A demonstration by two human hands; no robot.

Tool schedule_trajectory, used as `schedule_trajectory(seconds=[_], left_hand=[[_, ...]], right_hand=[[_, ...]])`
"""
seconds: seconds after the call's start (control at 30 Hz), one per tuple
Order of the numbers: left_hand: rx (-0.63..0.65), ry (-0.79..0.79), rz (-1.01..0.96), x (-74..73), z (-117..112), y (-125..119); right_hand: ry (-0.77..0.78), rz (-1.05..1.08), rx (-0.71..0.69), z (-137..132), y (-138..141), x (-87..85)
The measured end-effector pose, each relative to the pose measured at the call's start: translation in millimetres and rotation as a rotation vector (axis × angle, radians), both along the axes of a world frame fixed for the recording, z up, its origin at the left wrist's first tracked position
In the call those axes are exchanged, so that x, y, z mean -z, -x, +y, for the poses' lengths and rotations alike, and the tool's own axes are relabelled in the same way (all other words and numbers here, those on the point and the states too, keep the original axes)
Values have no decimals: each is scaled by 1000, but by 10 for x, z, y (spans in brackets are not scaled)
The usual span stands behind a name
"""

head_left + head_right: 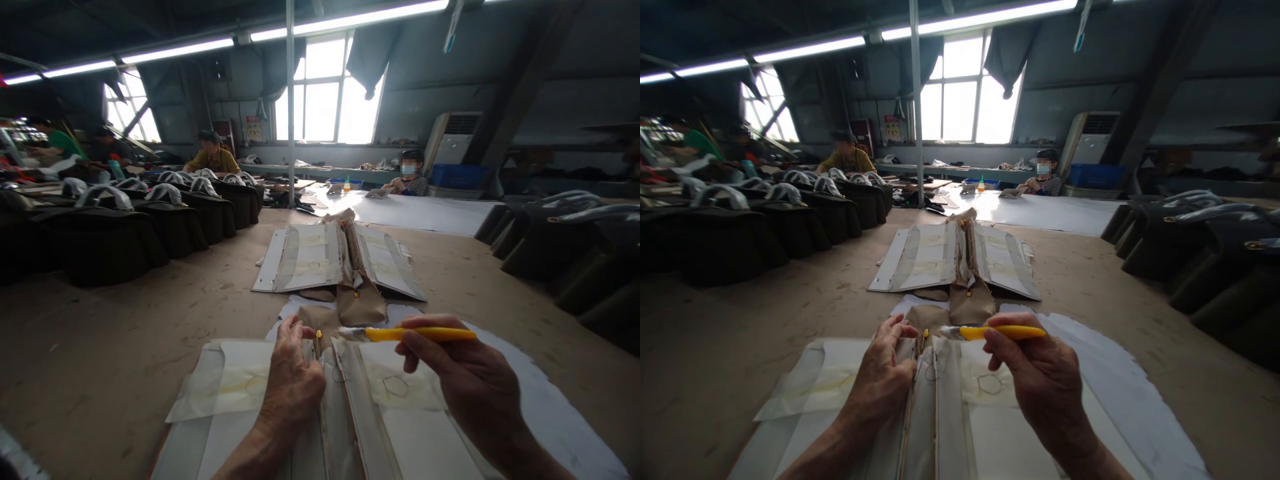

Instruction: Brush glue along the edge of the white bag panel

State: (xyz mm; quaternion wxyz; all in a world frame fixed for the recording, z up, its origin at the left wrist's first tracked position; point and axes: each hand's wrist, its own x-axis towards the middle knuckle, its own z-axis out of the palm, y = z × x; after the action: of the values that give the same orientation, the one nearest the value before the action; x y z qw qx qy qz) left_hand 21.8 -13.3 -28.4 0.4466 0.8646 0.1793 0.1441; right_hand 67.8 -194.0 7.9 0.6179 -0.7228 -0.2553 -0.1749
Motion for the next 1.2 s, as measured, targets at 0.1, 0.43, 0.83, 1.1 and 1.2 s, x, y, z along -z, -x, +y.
schedule_trajectory(seconds=[0.1, 0.43, 0.83, 1.1, 1.2], left_hand=[[5, -1, 23, -6, 3, -5], [-51, 17, -13, 49, -6, -31], [-30, 23, -23, 31, 6, -39], [-32, 24, -34, 34, 1, -33], [-34, 13, -31, 19, -5, -25]], right_hand=[[27, -31, -19, 31, -22, 10], [144, -17, -165, -75, 53, -52], [206, -133, -18, -322, 374, -156], [79, -79, 6, -52, 108, 13], [108, -73, -16, -52, 98, 43]])
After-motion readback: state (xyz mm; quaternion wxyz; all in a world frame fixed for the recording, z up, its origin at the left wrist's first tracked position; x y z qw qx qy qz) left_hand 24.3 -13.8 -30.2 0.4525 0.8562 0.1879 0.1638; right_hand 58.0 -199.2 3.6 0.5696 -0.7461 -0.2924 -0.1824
